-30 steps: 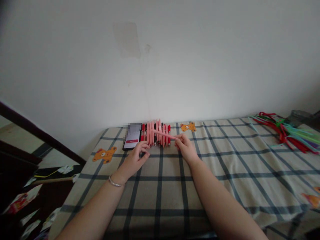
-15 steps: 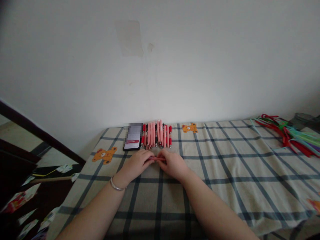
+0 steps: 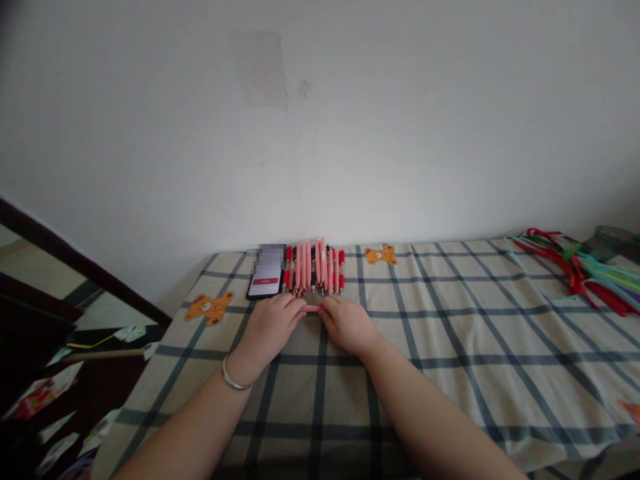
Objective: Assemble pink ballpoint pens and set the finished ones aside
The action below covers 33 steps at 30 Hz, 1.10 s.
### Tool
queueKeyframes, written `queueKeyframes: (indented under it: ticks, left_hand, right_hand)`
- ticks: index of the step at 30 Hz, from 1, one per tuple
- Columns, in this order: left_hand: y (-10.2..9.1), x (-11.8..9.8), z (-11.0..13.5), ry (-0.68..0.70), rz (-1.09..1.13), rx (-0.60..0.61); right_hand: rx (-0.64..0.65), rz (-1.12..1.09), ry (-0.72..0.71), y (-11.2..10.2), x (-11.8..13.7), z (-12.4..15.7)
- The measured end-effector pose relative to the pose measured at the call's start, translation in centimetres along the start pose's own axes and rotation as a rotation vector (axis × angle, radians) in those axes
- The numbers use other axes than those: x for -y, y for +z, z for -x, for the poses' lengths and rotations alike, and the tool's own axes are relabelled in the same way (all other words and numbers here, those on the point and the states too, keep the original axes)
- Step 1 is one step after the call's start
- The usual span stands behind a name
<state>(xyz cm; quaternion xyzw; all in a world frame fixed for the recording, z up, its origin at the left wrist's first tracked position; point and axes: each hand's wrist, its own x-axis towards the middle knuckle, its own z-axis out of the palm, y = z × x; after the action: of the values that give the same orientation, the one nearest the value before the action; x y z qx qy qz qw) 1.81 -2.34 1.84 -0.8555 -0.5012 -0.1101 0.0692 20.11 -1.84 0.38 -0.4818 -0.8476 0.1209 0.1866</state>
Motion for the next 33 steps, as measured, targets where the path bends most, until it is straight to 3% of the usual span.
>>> queueKeyframes:
  ticks: [6, 16, 23, 28, 33]
  left_hand:
    - [0.1, -0.3, 0.3, -0.025, -0.011, 0.093]
    - [0.4, 0.1, 0.3, 0.044, 0.059, 0.128]
    - [-0.1, 0.3, 0.6, 0.062, 0.062, 0.167]
    - [-0.1, 1.2, 0.7, 0.086, 0.162, 0.214]
    - [-0.1, 1.0, 0.4, 0.078, 0.157, 0.115]
  right_hand:
    - [0.015, -0.047, -0.046, 0.1, -0.6, -0.2]
    - [0.047, -0.045, -0.114, 0.2, -1.0, -0.2]
    - [0.049, 0.136, -0.164, 0.0, -0.4, 0.1]
    - [0.002, 0.236, -0.286, -0.2, -0.3, 0.2]
    - [-0.034, 0.225, -0.195, 0.1, -0.3, 0.1]
